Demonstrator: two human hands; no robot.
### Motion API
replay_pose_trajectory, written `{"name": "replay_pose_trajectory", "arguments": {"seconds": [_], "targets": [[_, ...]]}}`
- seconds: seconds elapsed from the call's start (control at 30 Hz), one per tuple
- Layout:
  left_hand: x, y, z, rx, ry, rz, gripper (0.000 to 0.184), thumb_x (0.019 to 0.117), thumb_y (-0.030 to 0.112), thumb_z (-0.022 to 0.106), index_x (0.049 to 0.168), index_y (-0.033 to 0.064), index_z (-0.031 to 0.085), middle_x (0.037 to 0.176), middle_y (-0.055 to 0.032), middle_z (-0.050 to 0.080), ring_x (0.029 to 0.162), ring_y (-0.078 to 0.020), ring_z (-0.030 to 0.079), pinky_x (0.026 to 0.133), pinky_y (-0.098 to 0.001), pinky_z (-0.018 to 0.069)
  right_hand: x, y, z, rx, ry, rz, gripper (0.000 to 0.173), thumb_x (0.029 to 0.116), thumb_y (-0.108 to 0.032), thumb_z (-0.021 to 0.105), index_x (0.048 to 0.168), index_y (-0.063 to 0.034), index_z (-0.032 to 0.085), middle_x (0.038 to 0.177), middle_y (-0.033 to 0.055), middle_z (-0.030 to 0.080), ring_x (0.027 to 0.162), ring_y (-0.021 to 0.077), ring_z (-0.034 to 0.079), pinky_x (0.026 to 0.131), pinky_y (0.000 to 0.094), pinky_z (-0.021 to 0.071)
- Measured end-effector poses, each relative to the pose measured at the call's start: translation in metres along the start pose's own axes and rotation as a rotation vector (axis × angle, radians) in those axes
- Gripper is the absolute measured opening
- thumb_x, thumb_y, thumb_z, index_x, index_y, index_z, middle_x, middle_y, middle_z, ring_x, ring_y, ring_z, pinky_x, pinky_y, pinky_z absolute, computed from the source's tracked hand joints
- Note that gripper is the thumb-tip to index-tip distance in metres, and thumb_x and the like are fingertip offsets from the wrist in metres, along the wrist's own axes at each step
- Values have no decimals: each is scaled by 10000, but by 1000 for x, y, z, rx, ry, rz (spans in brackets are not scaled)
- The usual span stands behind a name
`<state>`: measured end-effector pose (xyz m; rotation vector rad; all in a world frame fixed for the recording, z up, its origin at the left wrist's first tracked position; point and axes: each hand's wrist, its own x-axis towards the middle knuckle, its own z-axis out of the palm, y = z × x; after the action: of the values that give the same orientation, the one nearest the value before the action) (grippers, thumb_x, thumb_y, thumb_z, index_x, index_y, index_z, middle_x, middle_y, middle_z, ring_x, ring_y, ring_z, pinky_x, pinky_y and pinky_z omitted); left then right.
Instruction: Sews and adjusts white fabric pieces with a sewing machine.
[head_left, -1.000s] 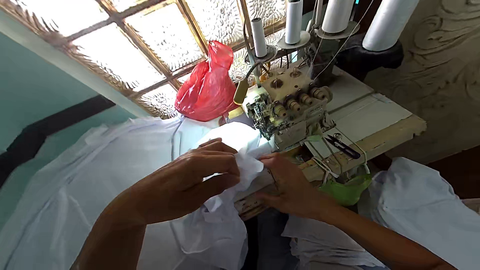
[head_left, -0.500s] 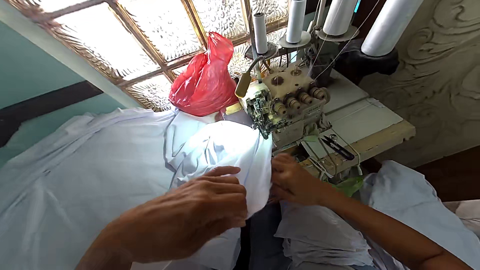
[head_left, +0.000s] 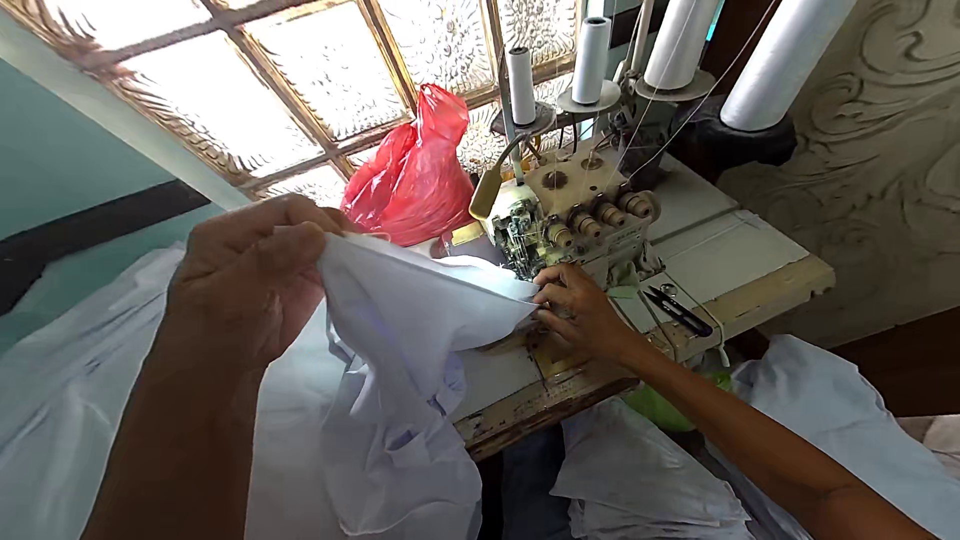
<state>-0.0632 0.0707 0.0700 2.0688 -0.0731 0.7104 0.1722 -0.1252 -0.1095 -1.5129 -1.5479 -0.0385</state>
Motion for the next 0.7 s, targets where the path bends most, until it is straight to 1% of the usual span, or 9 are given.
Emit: {"name": "replay_pose_trajectory", "arguments": {"seconds": [0.07,0.13,0.17,0.27,0.33,0.43,0.53,0.63,0.7], "targets": [[-7,-1,-2,21,-38,23,203,1034,401,546,927,324,700,930,176,705,959,-23,686,948,-310,582,1,-3,-1,5,-9,-12,95,858,-99,735,897,-14,750,1183,186,678,1084,355,642,909,530,511],[-16,1,0,22,-127,77,245,1039,397,550,870,260,663,878,138,677,965,-64,682,1013,-372,552,6,-7,-3,-13,-23,-43,61,840,-70,741,876,-22,751,1236,187,679,1098,364,647,914,555,502],[-18,4,3,0,-174,101,271,1035,383,566,828,225,643,839,118,661,940,-76,683,1032,-394,540,8,-9,-3,-30,-23,-67,52,834,-58,740,874,-27,755,1226,178,691,1096,362,654,918,557,502],[-19,15,13,-59,-269,138,314,1034,328,591,778,148,615,782,64,637,898,-105,682,1060,-421,515,13,-10,-4,-40,-6,-143,57,820,-34,728,872,-29,751,1030,128,742,1024,312,691,926,531,500],[-19,12,11,-81,-238,138,269,1031,323,595,831,155,660,827,74,668,931,-101,689,1056,-407,519,14,-12,-3,-16,25,-189,63,831,-46,716,871,-34,763,945,101,752,957,269,703,933,472,505],[-18,-1,0,-5,-157,137,223,1047,362,553,910,231,672,930,117,698,997,-91,690,1019,-378,549,20,-21,-8,66,19,-237,66,859,-86,745,877,-27,769,946,95,755,974,240,704,967,403,515],[-16,-3,-4,28,-124,119,210,1057,376,528,938,257,652,947,127,689,1006,-90,684,999,-368,560,33,-26,-14,158,-59,-271,76,847,-90,778,871,-19,760,917,94,741,923,201,698,878,334,548],[-18,-1,-5,13,-101,107,209,1055,374,533,936,253,655,947,120,692,990,-92,690,992,-371,566,40,-23,-17,114,-137,-237,45,850,-32,763,885,-6,757,909,114,722,866,209,702,788,337,573],[-19,-3,-5,-11,-72,97,202,1051,378,539,953,263,673,962,128,699,995,-84,691,991,-366,567,34,-12,-12,9,-130,-215,44,862,11,720,884,-8,753,902,123,721,858,240,704,797,383,575]]}}
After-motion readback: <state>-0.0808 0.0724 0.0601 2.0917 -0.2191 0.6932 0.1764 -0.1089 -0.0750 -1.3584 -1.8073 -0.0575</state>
